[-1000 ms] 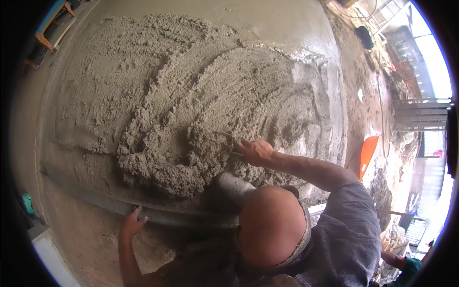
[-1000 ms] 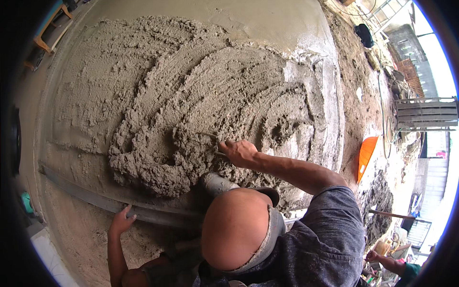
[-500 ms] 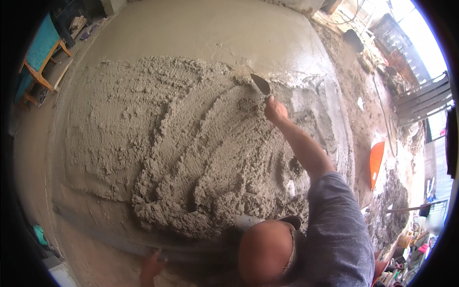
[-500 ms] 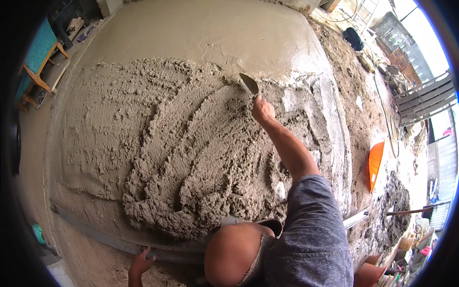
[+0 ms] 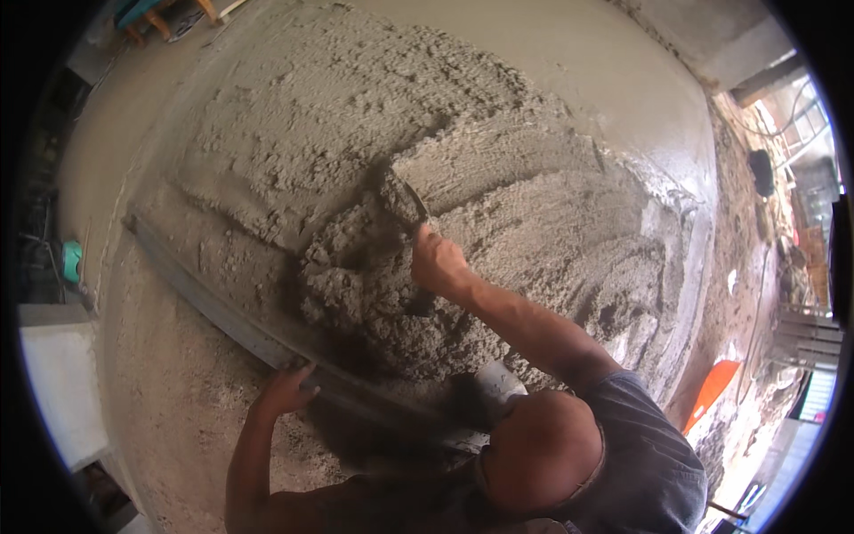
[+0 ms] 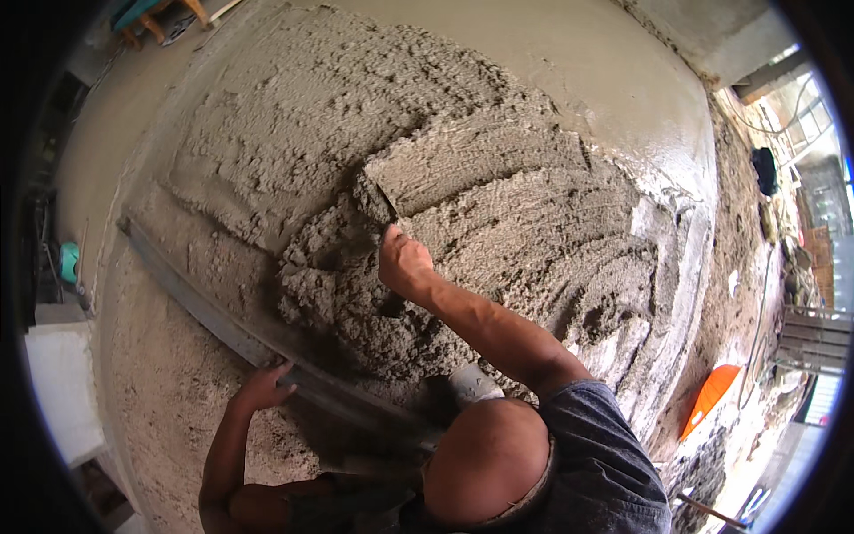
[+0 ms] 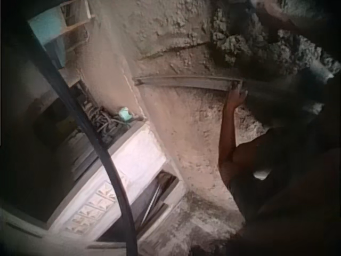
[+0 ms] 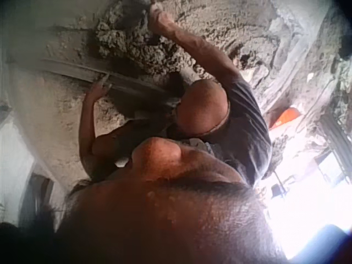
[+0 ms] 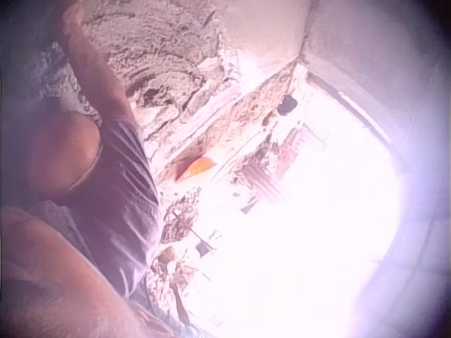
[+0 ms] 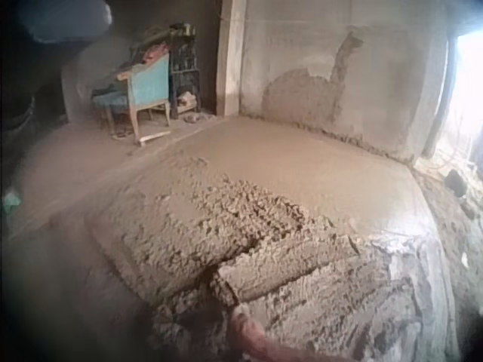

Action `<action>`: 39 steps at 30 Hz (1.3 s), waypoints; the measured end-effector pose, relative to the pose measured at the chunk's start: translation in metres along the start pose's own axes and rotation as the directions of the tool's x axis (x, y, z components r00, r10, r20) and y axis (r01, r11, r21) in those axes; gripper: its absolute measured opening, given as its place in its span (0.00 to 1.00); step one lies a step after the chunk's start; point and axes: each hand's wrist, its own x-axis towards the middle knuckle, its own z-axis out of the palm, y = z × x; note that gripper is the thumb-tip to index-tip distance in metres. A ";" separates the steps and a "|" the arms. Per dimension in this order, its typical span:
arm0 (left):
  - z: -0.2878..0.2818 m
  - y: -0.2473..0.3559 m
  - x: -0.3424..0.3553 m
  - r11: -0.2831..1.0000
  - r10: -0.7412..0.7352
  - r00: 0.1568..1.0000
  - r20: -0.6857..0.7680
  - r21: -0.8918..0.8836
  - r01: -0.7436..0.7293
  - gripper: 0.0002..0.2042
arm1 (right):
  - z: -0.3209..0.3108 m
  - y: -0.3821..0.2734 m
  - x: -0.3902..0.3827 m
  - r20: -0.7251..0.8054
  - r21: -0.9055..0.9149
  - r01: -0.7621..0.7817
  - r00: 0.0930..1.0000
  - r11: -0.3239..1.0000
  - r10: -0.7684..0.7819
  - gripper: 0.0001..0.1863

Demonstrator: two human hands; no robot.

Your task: The person levels and smooths wet concrete on a floor using a long metal screed and a trowel. They repeatedly pull the screed across the surface to flatten it and use the trowel to fill gaps and refine the finish.

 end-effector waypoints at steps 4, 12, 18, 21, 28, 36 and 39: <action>0.002 0.007 -0.003 0.998 -0.036 0.999 0.013 0.042 0.035 0.34 | -0.015 -0.053 0.013 0.374 0.106 0.209 0.897 0.972 -0.234 0.31; 0.011 -0.004 -0.003 0.997 -0.073 0.997 0.022 -0.003 0.073 0.38 | -0.042 0.140 0.065 -0.172 -0.254 0.036 0.982 0.967 -0.082 0.15; 0.029 -0.022 0.018 0.979 0.076 0.997 -0.015 0.189 -0.072 0.38 | -0.126 0.344 0.117 -0.412 0.178 -0.627 0.653 0.759 0.636 0.15; 0.031 -0.018 0.017 0.986 0.040 0.999 -0.017 0.160 -0.037 0.36 | -0.126 0.319 0.144 -0.293 0.118 -0.610 0.732 0.783 0.615 0.15; 0.012 -0.012 -0.003 0.994 0.065 0.996 -0.055 0.089 -0.060 0.34 | -0.058 0.019 0.098 0.191 0.069 -0.100 0.978 0.993 0.085 0.26; 0.010 -0.006 -0.001 0.997 0.072 0.996 -0.047 0.004 -0.071 0.35 | -0.040 -0.079 0.055 0.393 -0.005 0.513 0.791 0.859 -0.470 0.23; 0.020 -0.012 0.003 0.994 0.077 0.995 -0.067 0.078 -0.071 0.35 | -0.037 0.050 0.138 -0.079 -0.205 0.041 0.995 0.978 -0.058 0.12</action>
